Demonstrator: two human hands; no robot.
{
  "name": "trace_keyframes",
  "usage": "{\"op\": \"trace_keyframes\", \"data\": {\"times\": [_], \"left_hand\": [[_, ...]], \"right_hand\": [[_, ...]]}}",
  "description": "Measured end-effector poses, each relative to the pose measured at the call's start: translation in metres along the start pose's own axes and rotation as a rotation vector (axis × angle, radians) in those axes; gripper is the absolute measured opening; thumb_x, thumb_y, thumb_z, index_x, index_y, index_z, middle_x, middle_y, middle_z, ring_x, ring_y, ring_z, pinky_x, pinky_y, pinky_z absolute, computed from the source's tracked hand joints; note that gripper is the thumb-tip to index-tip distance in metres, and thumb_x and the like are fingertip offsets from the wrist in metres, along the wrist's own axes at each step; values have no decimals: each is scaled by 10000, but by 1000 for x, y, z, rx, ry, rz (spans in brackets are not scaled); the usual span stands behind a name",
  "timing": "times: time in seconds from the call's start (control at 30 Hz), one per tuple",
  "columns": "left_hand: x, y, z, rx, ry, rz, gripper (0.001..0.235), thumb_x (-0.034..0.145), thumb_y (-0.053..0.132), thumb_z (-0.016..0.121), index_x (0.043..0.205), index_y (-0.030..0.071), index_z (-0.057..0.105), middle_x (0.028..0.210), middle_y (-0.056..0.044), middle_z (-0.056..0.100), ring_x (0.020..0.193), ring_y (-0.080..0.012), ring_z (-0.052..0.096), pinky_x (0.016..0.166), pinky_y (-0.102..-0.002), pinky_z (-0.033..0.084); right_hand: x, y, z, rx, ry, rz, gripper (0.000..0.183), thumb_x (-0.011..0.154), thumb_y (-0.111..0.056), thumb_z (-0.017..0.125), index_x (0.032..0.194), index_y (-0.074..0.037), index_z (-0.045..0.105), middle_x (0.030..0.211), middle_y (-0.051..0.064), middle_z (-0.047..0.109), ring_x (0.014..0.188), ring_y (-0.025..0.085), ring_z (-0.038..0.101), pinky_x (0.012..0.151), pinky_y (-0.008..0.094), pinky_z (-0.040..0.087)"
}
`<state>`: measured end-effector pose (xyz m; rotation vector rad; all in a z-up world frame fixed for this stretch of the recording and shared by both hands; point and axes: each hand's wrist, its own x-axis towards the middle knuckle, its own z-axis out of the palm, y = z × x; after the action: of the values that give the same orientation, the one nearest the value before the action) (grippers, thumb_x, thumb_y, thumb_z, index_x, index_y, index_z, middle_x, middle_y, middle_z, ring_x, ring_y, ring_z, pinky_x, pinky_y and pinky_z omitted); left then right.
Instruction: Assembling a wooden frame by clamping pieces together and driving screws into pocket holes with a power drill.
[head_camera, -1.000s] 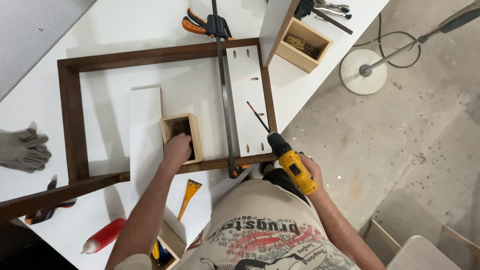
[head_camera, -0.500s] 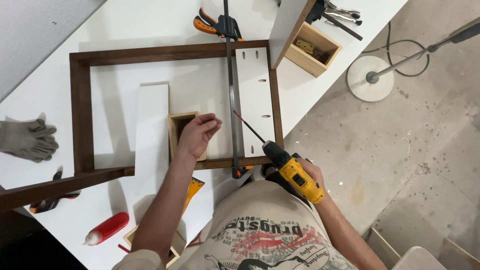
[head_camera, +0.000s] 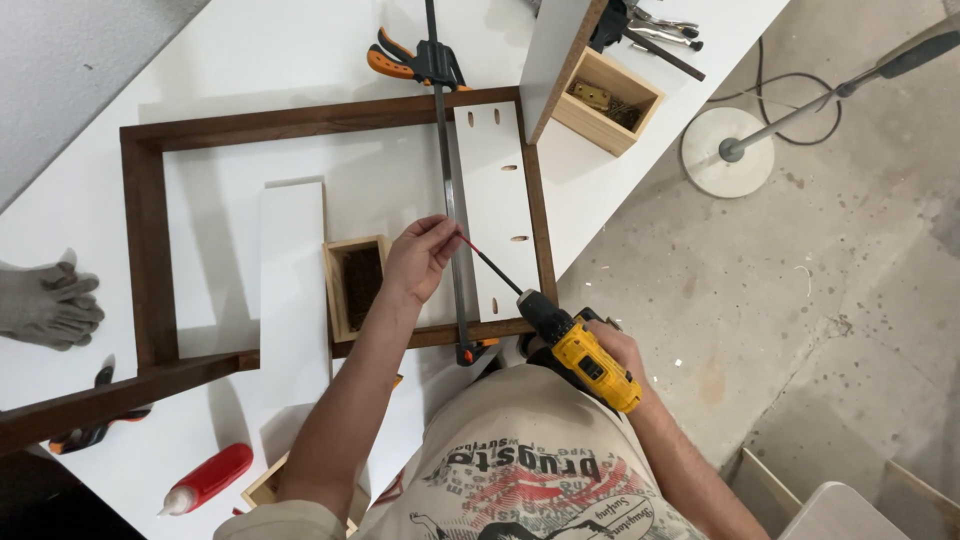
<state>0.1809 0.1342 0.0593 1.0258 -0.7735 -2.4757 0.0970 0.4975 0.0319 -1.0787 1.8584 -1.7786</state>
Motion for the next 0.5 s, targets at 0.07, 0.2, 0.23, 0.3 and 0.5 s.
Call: {"op": "trace_keyframes", "data": {"times": [0.07, 0.2, 0.23, 0.3, 0.5], "left_hand": [[0, 1, 9, 27, 0, 14, 161, 888, 0, 800, 1007, 51, 705, 931, -106, 757, 927, -261, 784, 853, -323, 669], [-9, 9, 32, 197, 40, 50, 211, 848, 38, 852, 987, 64, 694, 896, -96, 729, 887, -239, 771, 828, -302, 666], [-5, 7, 32, 199, 40, 48, 211, 848, 38, 852, 987, 64, 694, 896, -96, 729, 887, -239, 771, 828, -302, 666], [3, 2, 33, 281, 60, 60, 237, 834, 53, 876, 1001, 55, 707, 899, -93, 720, 858, -237, 774, 800, -317, 673], [35, -4, 51, 447, 48, 97, 285, 816, 88, 902, 998, 17, 694, 878, -123, 709, 812, -254, 780, 754, -331, 682]], "right_hand": [[8, -15, 0, -16, 1, 4, 220, 792, -221, 825, 930, -66, 753, 853, 121, 770, 769, 304, 713, 780, 423, 559], [33, -60, 3, -54, -19, -2, 294, 828, -256, 784, 1041, -54, 760, 903, 166, 772, 813, 387, 730, 785, 488, 570], [34, -62, 3, -54, -18, 0, 294, 828, -256, 784, 1041, -54, 760, 903, 166, 772, 813, 387, 730, 785, 488, 570], [39, -65, 2, -160, -30, 9, 372, 799, -262, 802, 1102, -51, 757, 946, 176, 773, 867, 410, 736, 799, 497, 572], [39, -40, -3, -501, -38, -70, 407, 870, -259, 739, 1231, -71, 738, 910, 168, 731, 870, 387, 722, 840, 474, 583]]}}
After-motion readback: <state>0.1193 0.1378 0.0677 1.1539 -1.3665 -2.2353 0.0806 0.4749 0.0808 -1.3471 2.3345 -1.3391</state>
